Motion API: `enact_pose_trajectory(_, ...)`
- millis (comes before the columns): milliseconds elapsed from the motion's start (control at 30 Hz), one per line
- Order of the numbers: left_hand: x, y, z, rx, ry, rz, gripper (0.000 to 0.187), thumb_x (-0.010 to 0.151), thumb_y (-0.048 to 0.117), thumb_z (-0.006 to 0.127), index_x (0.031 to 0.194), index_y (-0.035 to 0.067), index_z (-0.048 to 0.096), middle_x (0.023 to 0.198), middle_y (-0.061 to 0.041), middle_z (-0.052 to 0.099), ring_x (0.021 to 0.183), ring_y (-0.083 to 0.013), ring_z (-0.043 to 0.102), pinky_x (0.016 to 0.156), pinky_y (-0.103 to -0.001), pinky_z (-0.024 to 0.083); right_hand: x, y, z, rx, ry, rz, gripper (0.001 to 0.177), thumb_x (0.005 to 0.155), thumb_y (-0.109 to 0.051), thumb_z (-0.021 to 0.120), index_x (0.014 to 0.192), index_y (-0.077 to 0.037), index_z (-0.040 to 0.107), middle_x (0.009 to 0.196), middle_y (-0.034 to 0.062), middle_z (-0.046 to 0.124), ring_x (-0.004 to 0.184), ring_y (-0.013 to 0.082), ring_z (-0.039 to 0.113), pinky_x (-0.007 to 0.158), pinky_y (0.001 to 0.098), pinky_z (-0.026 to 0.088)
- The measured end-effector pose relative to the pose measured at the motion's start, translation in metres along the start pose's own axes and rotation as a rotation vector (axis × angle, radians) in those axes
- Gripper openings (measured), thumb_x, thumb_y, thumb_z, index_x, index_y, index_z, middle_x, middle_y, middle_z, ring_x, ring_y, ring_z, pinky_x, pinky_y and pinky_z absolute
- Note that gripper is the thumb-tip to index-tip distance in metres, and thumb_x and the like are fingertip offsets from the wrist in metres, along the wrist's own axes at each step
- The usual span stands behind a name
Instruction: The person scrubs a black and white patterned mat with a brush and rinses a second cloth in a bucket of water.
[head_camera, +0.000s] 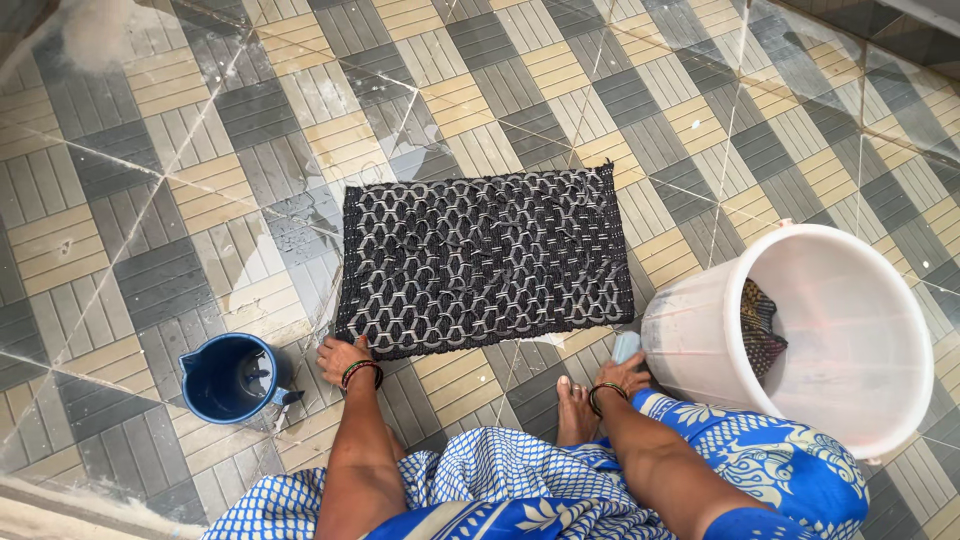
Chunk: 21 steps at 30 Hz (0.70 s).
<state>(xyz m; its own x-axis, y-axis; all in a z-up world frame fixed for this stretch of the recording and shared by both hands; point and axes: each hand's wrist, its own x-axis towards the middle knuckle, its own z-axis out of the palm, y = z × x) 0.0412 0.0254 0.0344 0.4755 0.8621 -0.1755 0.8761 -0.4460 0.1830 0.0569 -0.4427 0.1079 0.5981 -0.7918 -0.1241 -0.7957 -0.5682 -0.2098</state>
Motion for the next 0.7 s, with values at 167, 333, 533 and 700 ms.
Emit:
enact_pose_trajectory(167, -0.005, 0.016, -0.009, -0.349, -0.2, -0.168, 0.053, 0.087, 0.037, 0.082, 0.126, 0.012, 0.056, 0.117, -0.021, 0.065, 0.11, -0.0424, 0.067, 0.093, -0.052, 0.054, 0.001, -0.011, -0.005, -0.007, 0.033, 0.123, 0.097, 0.075, -0.011, 0.079, 0.156, -0.013, 0.026, 0.132, 0.0284, 0.035, 0.113, 0.0455, 0.053, 0.09, 0.0527, 0.05)
enact_pose_trajectory(333, -0.017, 0.039, -0.014, -0.373, -0.087, -0.064, 0.031, 0.079, 0.028, 0.084, 0.102, 0.014, 0.069, 0.118, -0.019, 0.065, 0.099, -0.0402, 0.069, 0.085, -0.049, 0.055, 0.013, -0.048, -0.003, -0.069, -0.037, -0.247, 0.069, 0.076, -0.025, 0.081, 0.136, -0.016, 0.048, 0.129, 0.018, 0.05, 0.12, 0.0377, 0.056, 0.097, 0.0536, 0.048)
enact_pose_trajectory(533, -0.056, 0.121, -0.01, -0.385, -0.1, 0.677, 0.027, 0.08, 0.026, 0.08, 0.098, 0.007, 0.072, 0.096, -0.018, 0.075, 0.094, -0.0354, 0.069, 0.096, -0.046, 0.049, -0.032, -0.142, 0.035, 0.441, -0.566, -0.878, 0.03, 0.096, -0.032, 0.065, 0.115, -0.011, 0.072, 0.109, 0.0119, 0.075, 0.1, 0.0271, 0.072, 0.09, 0.0387, 0.055)
enact_pose_trajectory(700, -0.15, 0.15, -0.002, -0.103, -0.408, 1.13, 0.025, 0.086, 0.012, 0.068, 0.106, -0.002, 0.067, 0.113, -0.024, 0.068, 0.102, -0.0412, 0.069, 0.088, -0.048, 0.058, -0.036, -0.184, 0.037, 0.679, -0.643, -0.849, 0.05, 0.096, -0.047, 0.066, 0.123, -0.005, 0.067, 0.112, 0.0141, 0.074, 0.104, 0.0234, 0.07, 0.092, 0.0345, 0.053)
